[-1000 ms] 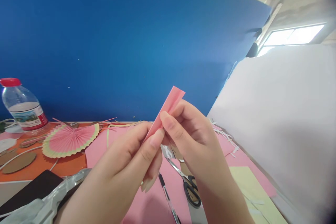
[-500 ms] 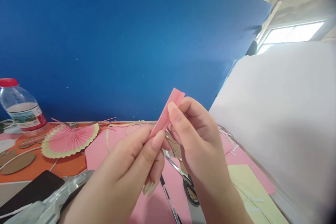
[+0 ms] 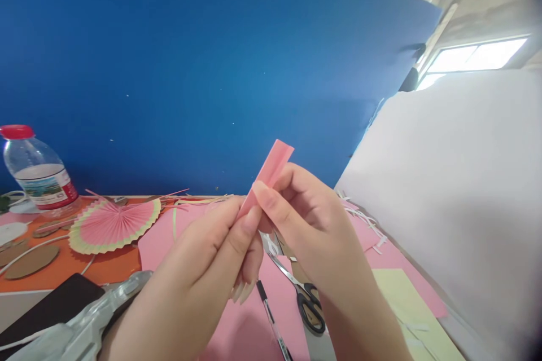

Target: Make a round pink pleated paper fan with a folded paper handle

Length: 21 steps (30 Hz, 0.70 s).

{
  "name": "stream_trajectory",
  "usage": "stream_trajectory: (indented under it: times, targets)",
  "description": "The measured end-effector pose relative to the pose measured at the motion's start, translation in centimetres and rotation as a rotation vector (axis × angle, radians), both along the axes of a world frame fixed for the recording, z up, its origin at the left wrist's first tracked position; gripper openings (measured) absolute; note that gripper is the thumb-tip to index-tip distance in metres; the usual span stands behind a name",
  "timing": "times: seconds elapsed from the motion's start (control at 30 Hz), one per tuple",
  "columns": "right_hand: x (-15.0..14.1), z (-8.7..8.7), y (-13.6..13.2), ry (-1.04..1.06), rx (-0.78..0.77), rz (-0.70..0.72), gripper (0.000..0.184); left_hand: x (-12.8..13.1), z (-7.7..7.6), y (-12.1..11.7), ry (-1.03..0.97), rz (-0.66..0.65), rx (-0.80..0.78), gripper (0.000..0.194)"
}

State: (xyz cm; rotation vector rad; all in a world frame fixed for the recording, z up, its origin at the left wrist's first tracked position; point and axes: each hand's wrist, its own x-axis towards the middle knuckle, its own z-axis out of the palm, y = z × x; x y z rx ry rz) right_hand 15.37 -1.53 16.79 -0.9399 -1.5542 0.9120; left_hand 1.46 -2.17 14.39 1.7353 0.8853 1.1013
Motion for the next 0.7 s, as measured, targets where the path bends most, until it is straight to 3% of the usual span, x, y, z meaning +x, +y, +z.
stream_trajectory:
  times: [0.23,0.4,0.57,0.7]
  targets:
    - [0.07,0.06,-0.24,0.088,0.054,-0.005,0.029,0.05,0.28,-0.17,0.043,0.002,0.000,0.042]
    - [-0.03,-0.20,0.03,0.079,-0.004,0.053,0.029,0.10,0.73,-0.38,-0.003,0.040,-0.054,0.041]
    - [0.14,-0.07,0.03,0.058,0.020,-0.037,0.031,0.19,0.62,-0.23,0.058,0.080,0.015,0.035]
    - [0.19,0.05,-0.07,0.084,0.056,-0.032,0.029,0.20,0.55,-0.49,0.075,0.157,-0.037,0.036]
